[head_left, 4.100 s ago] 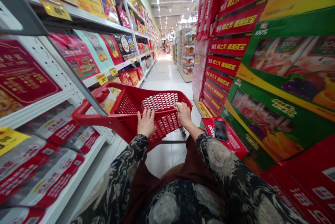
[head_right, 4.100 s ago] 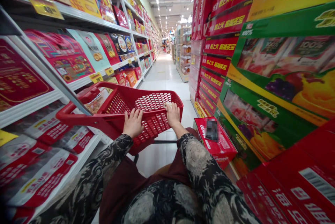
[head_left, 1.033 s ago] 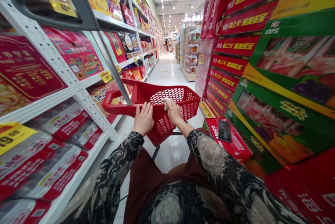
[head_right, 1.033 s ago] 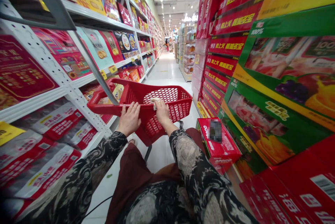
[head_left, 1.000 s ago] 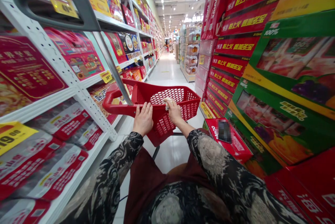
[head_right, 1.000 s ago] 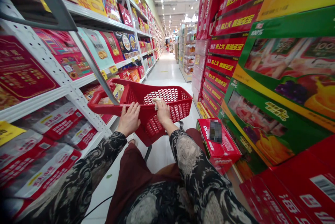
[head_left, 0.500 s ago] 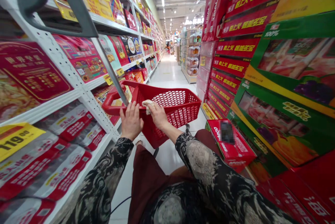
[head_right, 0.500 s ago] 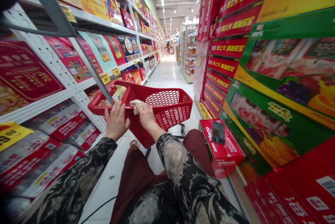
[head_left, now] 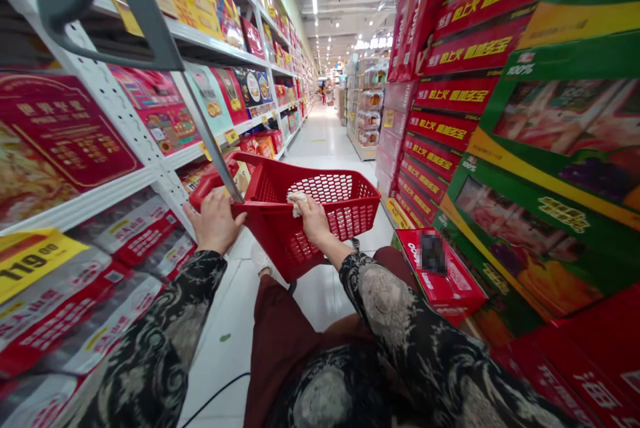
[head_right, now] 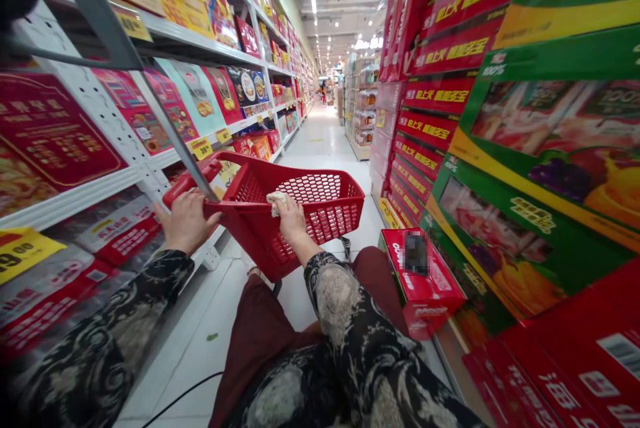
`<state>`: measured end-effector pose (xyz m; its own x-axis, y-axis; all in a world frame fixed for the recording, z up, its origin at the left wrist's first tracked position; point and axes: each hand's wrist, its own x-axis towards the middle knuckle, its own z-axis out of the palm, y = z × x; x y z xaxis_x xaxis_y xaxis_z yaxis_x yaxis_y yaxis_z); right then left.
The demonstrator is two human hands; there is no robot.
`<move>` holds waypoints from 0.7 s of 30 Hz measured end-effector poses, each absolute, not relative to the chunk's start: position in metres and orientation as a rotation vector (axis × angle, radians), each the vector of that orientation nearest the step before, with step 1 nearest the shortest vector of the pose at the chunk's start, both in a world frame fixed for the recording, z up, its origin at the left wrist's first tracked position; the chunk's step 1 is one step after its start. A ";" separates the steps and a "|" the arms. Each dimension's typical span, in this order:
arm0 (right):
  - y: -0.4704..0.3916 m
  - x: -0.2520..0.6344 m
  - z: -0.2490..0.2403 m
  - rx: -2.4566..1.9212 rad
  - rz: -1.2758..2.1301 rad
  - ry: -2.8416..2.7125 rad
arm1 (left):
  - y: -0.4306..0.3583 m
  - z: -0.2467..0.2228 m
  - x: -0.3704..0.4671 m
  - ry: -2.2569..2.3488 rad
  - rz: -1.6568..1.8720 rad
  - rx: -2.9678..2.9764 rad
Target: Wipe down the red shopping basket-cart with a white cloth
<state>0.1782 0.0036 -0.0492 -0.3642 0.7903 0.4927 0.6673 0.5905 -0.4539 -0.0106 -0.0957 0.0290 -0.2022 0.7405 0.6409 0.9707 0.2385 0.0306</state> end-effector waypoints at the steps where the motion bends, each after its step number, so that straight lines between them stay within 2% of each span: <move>1: 0.003 0.178 -0.051 -1.162 0.231 -2.116 | -0.095 0.031 -0.013 -2.022 -0.561 -1.567; 11: 0.011 0.196 -0.044 -1.196 0.283 -2.002 | -0.088 0.021 0.019 -1.937 -0.515 -1.543; 21: -0.001 0.184 -0.018 -1.017 0.241 -1.917 | -0.068 0.020 0.080 -1.833 -0.589 -1.721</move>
<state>0.1837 -0.0010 -0.0184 -0.2332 0.7345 0.6373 0.5535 0.6391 -0.5341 0.0804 -0.0683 0.0198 -0.0271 0.7531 0.6574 0.9951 0.0831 -0.0541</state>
